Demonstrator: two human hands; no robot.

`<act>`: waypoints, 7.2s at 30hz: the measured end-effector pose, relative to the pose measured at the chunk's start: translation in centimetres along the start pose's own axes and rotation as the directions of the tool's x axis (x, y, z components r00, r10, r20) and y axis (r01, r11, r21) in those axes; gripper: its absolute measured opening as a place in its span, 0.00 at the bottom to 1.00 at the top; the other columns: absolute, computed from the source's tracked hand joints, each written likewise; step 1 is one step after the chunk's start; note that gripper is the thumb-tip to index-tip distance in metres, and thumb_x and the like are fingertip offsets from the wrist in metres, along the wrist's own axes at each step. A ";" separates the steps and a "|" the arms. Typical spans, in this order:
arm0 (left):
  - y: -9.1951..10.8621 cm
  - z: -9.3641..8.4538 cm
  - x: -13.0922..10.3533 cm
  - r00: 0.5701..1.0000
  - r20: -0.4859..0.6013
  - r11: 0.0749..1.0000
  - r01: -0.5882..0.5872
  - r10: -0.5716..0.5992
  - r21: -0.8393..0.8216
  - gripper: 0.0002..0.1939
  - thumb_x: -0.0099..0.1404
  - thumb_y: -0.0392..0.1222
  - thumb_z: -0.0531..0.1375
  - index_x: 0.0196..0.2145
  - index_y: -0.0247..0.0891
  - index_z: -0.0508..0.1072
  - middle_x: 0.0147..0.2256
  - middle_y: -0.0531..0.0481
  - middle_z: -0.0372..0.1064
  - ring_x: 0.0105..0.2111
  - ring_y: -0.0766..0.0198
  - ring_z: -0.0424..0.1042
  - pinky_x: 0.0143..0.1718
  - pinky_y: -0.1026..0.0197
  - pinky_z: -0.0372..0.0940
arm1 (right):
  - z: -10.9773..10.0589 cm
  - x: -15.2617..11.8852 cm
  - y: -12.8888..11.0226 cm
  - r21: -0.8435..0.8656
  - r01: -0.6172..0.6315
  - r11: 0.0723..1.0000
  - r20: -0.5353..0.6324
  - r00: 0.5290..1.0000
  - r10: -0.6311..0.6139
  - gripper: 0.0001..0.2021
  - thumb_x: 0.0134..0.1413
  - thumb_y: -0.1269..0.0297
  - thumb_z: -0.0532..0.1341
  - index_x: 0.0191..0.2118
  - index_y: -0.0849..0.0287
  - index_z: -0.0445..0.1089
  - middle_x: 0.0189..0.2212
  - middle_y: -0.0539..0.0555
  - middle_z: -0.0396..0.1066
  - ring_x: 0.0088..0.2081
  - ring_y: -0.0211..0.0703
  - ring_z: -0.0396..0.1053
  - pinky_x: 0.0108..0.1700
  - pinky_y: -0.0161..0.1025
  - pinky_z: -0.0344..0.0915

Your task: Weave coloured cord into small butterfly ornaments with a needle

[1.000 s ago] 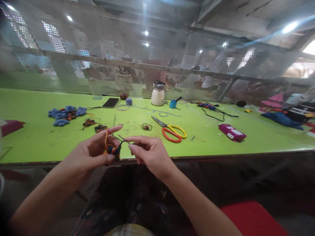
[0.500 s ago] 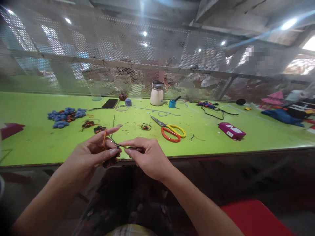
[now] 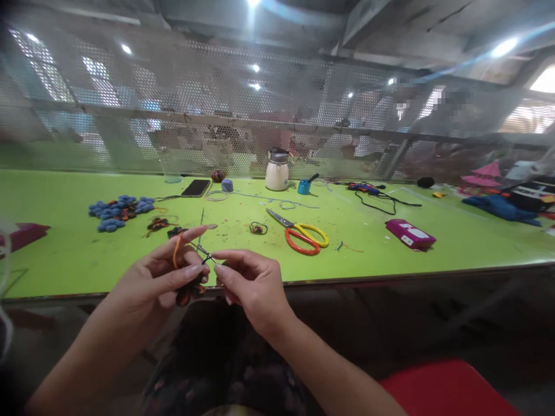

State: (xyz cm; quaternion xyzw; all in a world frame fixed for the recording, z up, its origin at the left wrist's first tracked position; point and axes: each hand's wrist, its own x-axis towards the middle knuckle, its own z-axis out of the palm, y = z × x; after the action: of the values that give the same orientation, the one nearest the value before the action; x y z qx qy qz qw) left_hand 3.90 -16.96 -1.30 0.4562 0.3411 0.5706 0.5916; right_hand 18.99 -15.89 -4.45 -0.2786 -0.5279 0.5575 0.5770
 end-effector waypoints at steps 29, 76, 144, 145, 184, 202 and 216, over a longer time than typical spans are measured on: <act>0.0 -1.1 1.0 0.973 0.192 0.951 0.062 -0.125 0.304 0.44 0.53 0.37 0.68 0.64 0.40 0.56 0.26 0.57 0.65 0.27 0.67 0.65 0.28 0.65 0.62 | -1.2 0.6 -1.2 -0.282 0.016 0.959 0.164 0.986 0.032 0.12 0.51 0.65 0.64 0.42 0.61 0.76 0.21 0.47 0.66 0.18 0.29 0.56 0.20 0.30 0.54; -0.5 -1.6 -0.4 0.966 0.066 0.966 0.242 -0.248 0.092 0.23 0.49 0.33 0.71 0.44 0.43 0.78 0.26 0.56 0.70 0.26 0.68 0.69 0.32 0.65 0.63 | -2.9 1.0 -2.0 -0.349 0.000 0.937 0.294 0.950 0.109 0.07 0.54 0.65 0.64 0.39 0.60 0.76 0.23 0.48 0.70 0.20 0.30 0.60 0.21 0.29 0.57; -3.2 1.2 -2.7 0.692 0.238 0.226 -0.509 0.681 0.831 0.29 0.60 0.25 0.58 0.57 0.44 0.68 0.35 0.50 0.70 0.35 0.62 0.69 0.40 0.62 0.64 | -0.4 -1.7 -3.1 -0.741 0.396 0.542 0.239 0.910 -0.337 0.13 0.58 0.75 0.56 0.43 0.59 0.76 0.27 0.53 0.70 0.28 0.39 0.67 0.31 0.35 0.63; -3.3 1.2 -2.6 0.681 0.229 0.216 -0.503 0.696 0.837 0.30 0.60 0.25 0.58 0.58 0.45 0.66 0.35 0.50 0.70 0.35 0.62 0.69 0.41 0.62 0.64 | 0.0 -1.7 -2.8 -0.697 0.385 0.604 0.191 0.913 -0.362 0.13 0.57 0.75 0.57 0.42 0.58 0.76 0.28 0.53 0.72 0.29 0.39 0.69 0.33 0.35 0.65; 1.2 0.1 -1.9 0.990 -0.139 0.986 -0.015 0.039 0.167 0.17 0.47 0.34 0.71 0.37 0.46 0.81 0.25 0.56 0.70 0.26 0.72 0.68 0.28 0.72 0.64 | -1.9 -1.9 -8.8 -0.728 0.674 -0.124 0.684 0.707 -0.177 0.11 0.56 0.78 0.54 0.37 0.67 0.75 0.23 0.54 0.66 0.24 0.41 0.59 0.26 0.39 0.52; 0.8 -1.0 -1.2 0.966 0.158 0.975 0.214 -0.202 -0.057 0.06 0.51 0.32 0.69 0.28 0.37 0.76 0.23 0.56 0.69 0.24 0.73 0.68 0.27 0.73 0.63 | -2.1 -0.6 -6.9 -0.659 0.400 0.637 0.418 0.899 -0.132 0.03 0.52 0.74 0.65 0.33 0.65 0.77 0.25 0.52 0.77 0.26 0.34 0.72 0.29 0.28 0.65; 0.7 -0.5 -0.9 0.989 0.053 0.983 0.146 -0.141 -0.110 0.43 0.47 0.27 0.70 0.60 0.41 0.62 0.25 0.58 0.68 0.24 0.72 0.66 0.27 0.71 0.64 | -2.2 -0.9 -5.9 -0.716 0.645 0.269 0.614 0.764 -0.197 0.15 0.60 0.76 0.53 0.48 0.66 0.73 0.27 0.54 0.67 0.26 0.38 0.63 0.28 0.34 0.59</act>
State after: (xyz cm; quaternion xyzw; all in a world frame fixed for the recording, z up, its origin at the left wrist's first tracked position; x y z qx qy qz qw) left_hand 3.08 -17.81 -0.89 0.4088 0.3268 0.5347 0.6635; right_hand 23.27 -17.47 -0.03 -0.2652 -0.9025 0.0440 0.3364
